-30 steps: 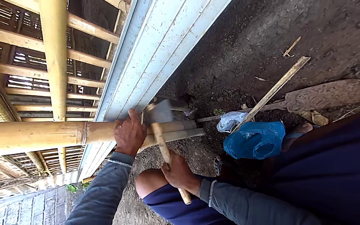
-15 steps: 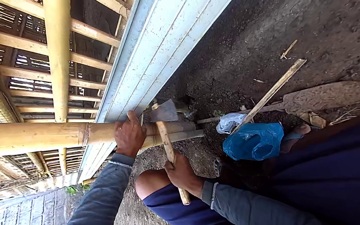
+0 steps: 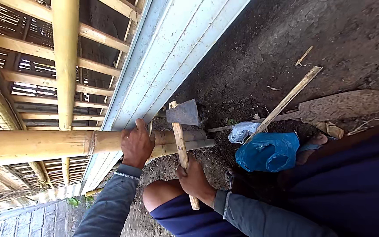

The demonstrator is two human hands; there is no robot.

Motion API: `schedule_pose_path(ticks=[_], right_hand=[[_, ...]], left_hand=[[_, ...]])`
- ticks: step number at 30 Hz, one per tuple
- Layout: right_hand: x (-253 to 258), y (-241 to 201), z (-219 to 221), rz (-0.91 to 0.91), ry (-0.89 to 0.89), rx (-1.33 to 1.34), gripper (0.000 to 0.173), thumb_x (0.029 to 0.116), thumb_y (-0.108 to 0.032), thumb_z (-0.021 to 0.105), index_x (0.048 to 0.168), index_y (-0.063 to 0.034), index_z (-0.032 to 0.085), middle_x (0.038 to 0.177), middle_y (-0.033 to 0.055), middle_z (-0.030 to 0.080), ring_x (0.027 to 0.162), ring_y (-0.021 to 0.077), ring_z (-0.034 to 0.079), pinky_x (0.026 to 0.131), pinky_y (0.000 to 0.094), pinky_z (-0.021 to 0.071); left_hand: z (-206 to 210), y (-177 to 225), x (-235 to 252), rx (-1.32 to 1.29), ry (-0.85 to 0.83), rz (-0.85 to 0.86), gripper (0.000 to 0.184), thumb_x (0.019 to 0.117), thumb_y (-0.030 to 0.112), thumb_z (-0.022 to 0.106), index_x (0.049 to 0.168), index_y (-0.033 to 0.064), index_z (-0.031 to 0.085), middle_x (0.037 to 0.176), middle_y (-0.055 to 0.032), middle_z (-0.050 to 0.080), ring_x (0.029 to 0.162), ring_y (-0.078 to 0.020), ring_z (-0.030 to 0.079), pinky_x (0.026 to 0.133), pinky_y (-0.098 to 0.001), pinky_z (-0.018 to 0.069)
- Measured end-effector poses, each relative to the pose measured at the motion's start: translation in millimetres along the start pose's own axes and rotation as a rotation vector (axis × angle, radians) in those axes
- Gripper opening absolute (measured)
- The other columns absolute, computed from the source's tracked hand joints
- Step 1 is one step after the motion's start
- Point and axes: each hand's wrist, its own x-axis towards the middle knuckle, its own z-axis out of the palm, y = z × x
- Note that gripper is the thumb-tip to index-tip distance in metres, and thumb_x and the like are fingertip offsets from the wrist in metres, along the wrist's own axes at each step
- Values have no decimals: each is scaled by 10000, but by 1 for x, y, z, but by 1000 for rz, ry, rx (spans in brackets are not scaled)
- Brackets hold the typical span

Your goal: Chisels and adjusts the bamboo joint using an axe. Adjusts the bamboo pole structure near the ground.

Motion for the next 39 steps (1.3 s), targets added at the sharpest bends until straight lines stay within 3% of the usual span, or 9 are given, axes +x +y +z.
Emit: schedule_pose_path(ticks=[3, 15, 21, 24, 27, 30, 32, 35, 39], right_hand=[[-4, 4, 8, -20, -18, -24, 305, 919, -188, 606, 1189, -46, 597, 759, 32, 604, 665, 154, 609, 645, 366, 527], [5, 14, 9, 60, -69, -16, 285, 932, -178, 615, 1187, -52, 601, 779, 37, 608, 678, 158, 611, 659, 374, 527], [5, 20, 13, 70, -101, -26, 284, 918, -185, 617, 1169, -56, 593, 766, 31, 597, 669, 159, 606, 650, 375, 526], [6, 22, 14, 59, -91, 12, 258, 914, -176, 624, 1140, -52, 606, 737, 20, 582, 638, 146, 588, 623, 361, 515], [7, 22, 14, 40, -74, 32, 238, 907, -178, 626, 1114, -62, 613, 728, 9, 585, 624, 132, 583, 614, 352, 515], [7, 23, 16, 18, -71, 30, 230, 902, -182, 617, 1102, -68, 615, 717, -1, 582, 610, 116, 581, 596, 338, 512], [5, 26, 17, 12, -76, 24, 219, 902, -180, 622, 1089, -66, 621, 710, 2, 583, 598, 119, 576, 589, 344, 511], [5, 27, 16, 6, -74, 3, 216, 890, -185, 615, 1072, -69, 623, 698, 2, 576, 582, 128, 575, 572, 354, 512], [12, 27, 14, -24, -32, 61, 183, 872, -168, 605, 1027, -71, 620, 657, -6, 552, 525, 118, 544, 515, 336, 492]], left_hand=[[5, -3, -4, 15, 61, 50, 472, 849, 315, 799, 1102, -17, 579, 775, -197, 681, 743, -399, 699, 783, -589, 502], [11, 0, -4, 16, 146, 45, 438, 806, 312, 830, 1042, 5, 627, 806, -186, 688, 756, -374, 698, 779, -581, 494], [-2, -1, -15, -69, 73, 8, 566, 810, 448, 829, 1121, 6, 660, 974, -212, 710, 927, -401, 698, 883, -616, 480], [-9, -13, -48, -220, 213, -6, 747, 734, 555, 843, 1198, -2, 661, 1164, -255, 676, 1093, -468, 641, 930, -662, 466], [7, -12, -90, -377, 449, -171, 973, 621, 603, 875, 1263, -62, 571, 1303, -372, 529, 1213, -572, 501, 983, -685, 416], [41, 0, -103, -503, 494, -356, 1329, 506, 587, 934, 1488, -104, 365, 1509, -452, 285, 1376, -640, 308, 1090, -716, 330], [58, 7, -96, -577, 510, -438, 1381, 503, 519, 968, 1526, -119, 294, 1573, -451, 164, 1437, -634, 228, 1139, -693, 303], [70, 8, -78, -648, 582, -519, 1366, 564, 473, 968, 1546, -115, 224, 1606, -421, 119, 1485, -569, 213, 1185, -586, 325], [78, 1, -66, -789, 667, -468, 1435, 580, 353, 991, 1580, -103, 69, 1612, -413, 146, 1491, -509, 283, 1199, -534, 348]])
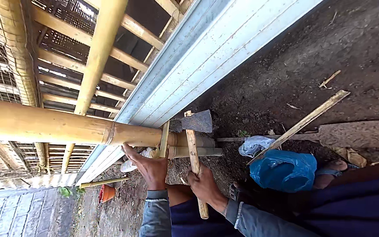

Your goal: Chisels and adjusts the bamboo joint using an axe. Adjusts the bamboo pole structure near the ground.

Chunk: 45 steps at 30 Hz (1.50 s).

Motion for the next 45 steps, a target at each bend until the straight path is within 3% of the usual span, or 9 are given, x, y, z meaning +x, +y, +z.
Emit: schedule_pose_path(ticks=[2, 5, 7, 14, 19, 22, 27, 36, 45], right_hand=[[3, 2, 0, -5, 9, 40, 175, 870, -164, 605, 1016, -69, 622, 645, -5, 550, 500, 116, 533, 491, 331, 488], [4, 5, -2, 3, 6, 38, 173, 873, -167, 609, 1016, -69, 621, 655, -2, 553, 503, 121, 539, 496, 333, 497], [5, 7, -3, 4, 0, 24, 172, 876, -171, 612, 1016, -71, 614, 666, 4, 556, 510, 129, 544, 501, 340, 502], [1, 10, -2, 40, -47, -57, 220, 887, -187, 604, 1071, -68, 616, 700, 14, 569, 555, 139, 565, 542, 355, 510], [-6, 9, 2, 21, -59, -106, 260, 895, -214, 605, 1114, -75, 615, 736, 21, 589, 593, 141, 587, 577, 364, 524], [-15, 6, 5, -1, -56, -40, 462, 966, -303, 596, 1343, -46, 516, 803, 41, 608, 616, 153, 607, 601, 364, 554], [-29, -7, 12, 37, -47, 118, 550, 1003, -316, 561, 1456, -62, 380, 758, 32, 552, 527, 150, 566, 523, 353, 549], [-42, -33, 18, 94, -20, 110, 434, 1026, -255, 567, 1399, -94, 414, 730, 37, 523, 485, 155, 533, 478, 340, 528], [-48, -22, 47, 82, 73, 137, 461, 1026, -221, 556, 1435, -79, 399, 737, 40, 517, 492, 159, 531, 492, 347, 532]], left_hand=[[1, -5, 3, -82, -20, -5, 1512, 568, 328, 997, 1595, -71, -39, 1631, -399, 84, 1508, -464, 285, 1201, -499, 363], [4, -9, 4, -191, -44, 7, 1544, 559, 263, 996, 1594, -55, -105, 1611, -410, 144, 1405, -416, 482, 1106, -439, 496], [5, -9, 4, -237, -52, -1, 1538, 561, 239, 993, 1593, -53, -109, 1604, -413, 167, 1363, -401, 535, 1065, -428, 535], [6, -15, 2, -336, 3, 4, 1459, 590, 223, 988, 1593, -102, -19, 1585, -416, 232, 1319, -365, 588, 1053, -386, 545], [8, -18, 2, -407, 34, 26, 1423, 602, 182, 984, 1585, -125, 1, 1575, -420, 250, 1308, -345, 600, 1062, -366, 538], [9, -20, 2, -417, 39, 20, 1414, 590, 156, 976, 1589, -120, 14, 1566, -415, 280, 1304, -342, 607, 1064, -366, 539], [12, -26, 1, -422, 55, 69, 1387, 597, 168, 984, 1576, -147, 54, 1535, -422, 337, 1295, -364, 612, 1081, -396, 528], [17, -30, -1, -402, 74, 89, 1358, 580, 140, 976, 1596, -103, 108, 1455, -379, 482, 1269, -378, 631, 1086, -454, 523], [19, -32, -2, -388, 83, 88, 1274, 575, 65, 911, 1592, -101, 162, 1460, -381, 477, 1278, -415, 613, 1078, -481, 515]])
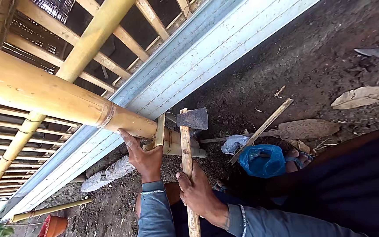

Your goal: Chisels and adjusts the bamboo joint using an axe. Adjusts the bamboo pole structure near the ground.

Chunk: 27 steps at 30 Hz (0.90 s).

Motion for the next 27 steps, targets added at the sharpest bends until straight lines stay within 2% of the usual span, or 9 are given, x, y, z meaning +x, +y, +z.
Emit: schedule_pose_path(ticks=[2, 5, 7, 9, 14, 16, 19, 25, 27], right_hand=[[2, 3, 3, -8, 6, -7, 453, 1024, -221, 558, 1425, -75, 405, 736, 43, 523, 490, 161, 536, 489, 349, 534], [7, 1, 3, 16, -59, -90, 376, 1018, -234, 565, 1340, -79, 448, 762, 53, 538, 496, 166, 541, 493, 355, 532], [10, 0, -3, 23, -76, -99, 367, 1018, -233, 564, 1336, -86, 455, 758, 47, 534, 487, 159, 531, 483, 347, 524], [10, 4, -5, 5, -23, -53, 375, 1018, -227, 560, 1349, -85, 455, 734, 39, 525, 474, 156, 518, 473, 345, 519], [10, 8, -3, -92, 146, 116, 298, 1028, -158, 558, 1290, -63, 455, 666, 27, 474, 434, 142, 484, 421, 320, 497], [11, 4, -3, -67, 58, -15, 283, 1006, -170, 560, 1254, -61, 478, 691, 44, 509, 455, 158, 511, 454, 345, 515], [11, -7, -10, 13, -74, -143, 313, 1010, -206, 562, 1284, -77, 486, 749, 48, 539, 488, 162, 537, 487, 351, 527], [8, 4, -8, -116, 147, 142, 228, 1023, -144, 549, 1219, -65, 465, 646, 12, 465, 423, 130, 471, 410, 305, 484], [10, 2, -6, -99, 93, 35, 221, 1015, -139, 550, 1200, -49, 470, 656, 30, 489, 434, 142, 493, 433, 322, 505]], left_hand=[[0, -1, 0, 12, 4, 2, 1272, 565, 61, 907, 1591, -101, 173, 1451, -383, 486, 1269, -421, 618, 1075, -486, 515], [1, -2, -1, 21, 13, 13, 1254, 570, 67, 894, 1586, -106, 181, 1447, -385, 488, 1265, -425, 619, 1069, -487, 517], [1, -2, -1, 31, 17, 18, 1249, 570, 76, 894, 1582, -114, 186, 1444, -388, 489, 1256, -431, 622, 1063, -489, 518], [1, -1, -1, 39, 18, 19, 1249, 573, 94, 892, 1582, -115, 187, 1448, -394, 480, 1249, -437, 625, 1060, -486, 519], [2, -2, -1, 48, 31, 29, 1249, 586, 118, 906, 1585, -107, 191, 1472, -389, 461, 1271, -439, 611, 1056, -498, 521], [3, -2, -1, 47, 36, 29, 1234, 591, 113, 898, 1585, -104, 200, 1466, -384, 471, 1267, -431, 617, 1051, -496, 525], [2, 1, -2, 25, 26, 7, 1229, 593, 81, 888, 1589, -98, 191, 1482, -381, 455, 1289, -421, 602, 1073, -483, 513], [3, 0, -3, 30, 32, 16, 1234, 586, 79, 889, 1584, -109, 189, 1482, -394, 442, 1292, -438, 596, 1079, -495, 509], [4, 0, -2, 37, 37, 20, 1231, 587, 77, 888, 1585, -107, 191, 1474, -389, 457, 1283, -433, 605, 1067, -495, 517]])
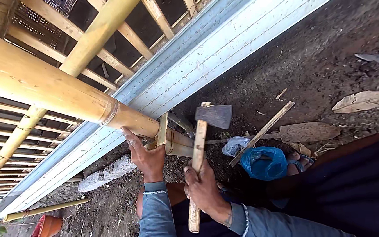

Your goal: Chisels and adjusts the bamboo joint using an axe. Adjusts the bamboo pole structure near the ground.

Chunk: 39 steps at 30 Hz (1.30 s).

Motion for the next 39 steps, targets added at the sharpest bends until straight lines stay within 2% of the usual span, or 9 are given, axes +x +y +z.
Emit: schedule_pose_path(ticks=[3, 9, 11, 14, 21, 32, 34, 36, 39], right_hand=[[6, -12, -9, 91, -192, -305, 304, 997, -213, 565, 1266, -89, 498, 770, 52, 556, 514, 170, 559, 519, 370, 540], [4, -2, -10, -75, 116, 53, 232, 1008, -142, 559, 1209, -57, 480, 652, 23, 488, 428, 141, 483, 410, 321, 490], [5, -2, -7, -58, 58, -19, 224, 1000, -140, 555, 1188, -42, 480, 653, 31, 497, 433, 145, 493, 427, 330, 501], [9, -11, -14, 91, -190, -313, 296, 999, -205, 571, 1259, -85, 496, 778, 54, 553, 516, 173, 555, 517, 368, 537], [10, 2, -21, -45, 38, -67, 222, 992, -170, 557, 1184, -76, 495, 658, 14, 499, 435, 137, 497, 424, 316, 499], [1, 15, -1, -30, -9, -41, 302, 974, -194, 574, 1241, -72, 499, 671, 17, 520, 438, 133, 508, 438, 324, 510], [6, 13, -3, -20, -47, -157, 318, 972, -201, 572, 1249, -67, 494, 701, 28, 538, 469, 143, 537, 470, 336, 528], [13, 0, -13, 69, -175, -375, 359, 986, -221, 568, 1306, -76, 496, 803, 58, 583, 569, 178, 596, 567, 383, 556], [14, 4, -21, 103, -148, -303, 327, 987, -223, 568, 1275, -77, 512, 771, 53, 568, 519, 172, 565, 519, 369, 542]], left_hand=[[-1, 1, -2, 1, -11, -10, 1222, 615, 107, 899, 1590, -92, 190, 1474, -373, 470, 1280, -419, 609, 1056, -492, 522], [0, 0, -1, -6, -4, 1, 1240, 596, 101, 896, 1594, -87, 185, 1474, -376, 466, 1278, -423, 609, 1055, -496, 526], [1, 0, 1, 2, 6, 6, 1242, 595, 103, 901, 1592, -91, 187, 1479, -377, 461, 1286, -429, 602, 1054, -500, 524], [1, 2, -2, 15, 1, 1, 1239, 593, 109, 895, 1590, -94, 188, 1476, -369, 471, 1287, -421, 603, 1051, -490, 522], [2, 0, -2, 5, 2, 5, 1251, 600, 125, 908, 1596, -83, 180, 1496, -373, 444, 1294, -413, 600, 1066, -489, 516], [2, 1, -5, -40, -20, -25, 1230, 623, 110, 876, 1590, -111, 147, 1512, -402, 396, 1334, -427, 564, 1105, -470, 494], [2, -1, -5, -31, -16, -18, 1219, 631, 127, 873, 1584, -121, 155, 1507, -405, 401, 1334, -433, 563, 1107, -470, 491], [3, -2, -6, -41, -5, -18, 1190, 642, 113, 861, 1581, -124, 169, 1505, -410, 401, 1327, -439, 567, 1102, -473, 495], [3, -2, -6, -45, -12, -7, 1202, 633, 105, 859, 1583, -123, 160, 1495, -416, 407, 1314, -440, 579, 1087, -477, 510]])
